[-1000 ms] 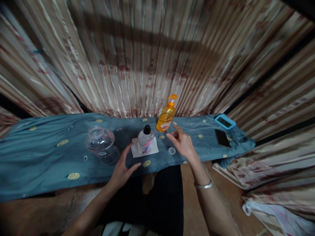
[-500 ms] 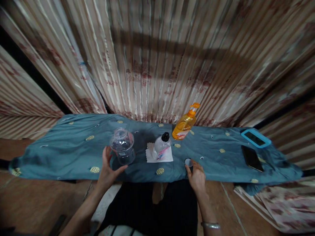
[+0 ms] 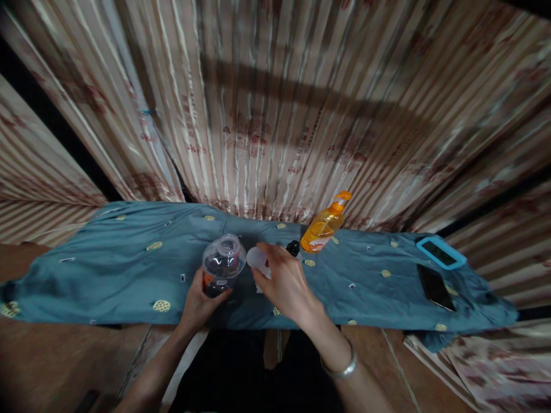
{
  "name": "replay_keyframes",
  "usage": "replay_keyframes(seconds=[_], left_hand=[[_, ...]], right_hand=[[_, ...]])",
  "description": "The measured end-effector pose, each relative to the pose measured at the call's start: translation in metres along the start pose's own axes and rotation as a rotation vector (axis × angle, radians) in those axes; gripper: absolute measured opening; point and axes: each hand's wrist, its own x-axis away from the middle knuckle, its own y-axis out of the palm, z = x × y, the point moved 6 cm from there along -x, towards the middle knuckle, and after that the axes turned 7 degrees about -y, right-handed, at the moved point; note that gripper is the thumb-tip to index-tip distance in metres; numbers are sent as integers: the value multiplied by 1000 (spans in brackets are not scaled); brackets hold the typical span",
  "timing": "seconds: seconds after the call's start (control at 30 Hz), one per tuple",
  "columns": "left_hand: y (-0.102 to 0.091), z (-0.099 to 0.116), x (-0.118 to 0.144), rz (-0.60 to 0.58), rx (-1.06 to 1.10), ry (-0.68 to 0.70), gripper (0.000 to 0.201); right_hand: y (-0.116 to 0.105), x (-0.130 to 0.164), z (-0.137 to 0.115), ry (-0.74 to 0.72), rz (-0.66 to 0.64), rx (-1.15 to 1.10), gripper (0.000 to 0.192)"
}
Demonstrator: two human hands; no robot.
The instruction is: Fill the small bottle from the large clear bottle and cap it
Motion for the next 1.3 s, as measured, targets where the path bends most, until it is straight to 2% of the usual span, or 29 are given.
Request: replay_keyframes(seconds=[0.13,0.27,0.43,0.73,0.9,1.1,1.2,1.3], left_hand=[[-10,6,2,43,-90,120,71],[-16,9,3,35,-193,223,68],[-14,11,7,33,-239,298,66],[-10,12,10,16,-258,285,68],[-10,10,10,28,-250,288,69],[-10,5,7,53,-254,268,68],[-11,5,5,52,-251,255,68],[-13,6,3,45,-244,245,68]], right_hand=[[-6,-31,-5,-83,-107,-17,34],[-15,-32,-9,-134,-214,-47,36],[-23,-30,-15,-194,-339,-75,39],[-25,-31,-26,-298,-443,-40,30],[-19,-38,-22,-216,-494,-9,22],[-8,-59,-14,-55,-500,62,38],[-8,-63,-16,-64,-507,71,37],[-11,-60,-24,-142,-533,55,31]])
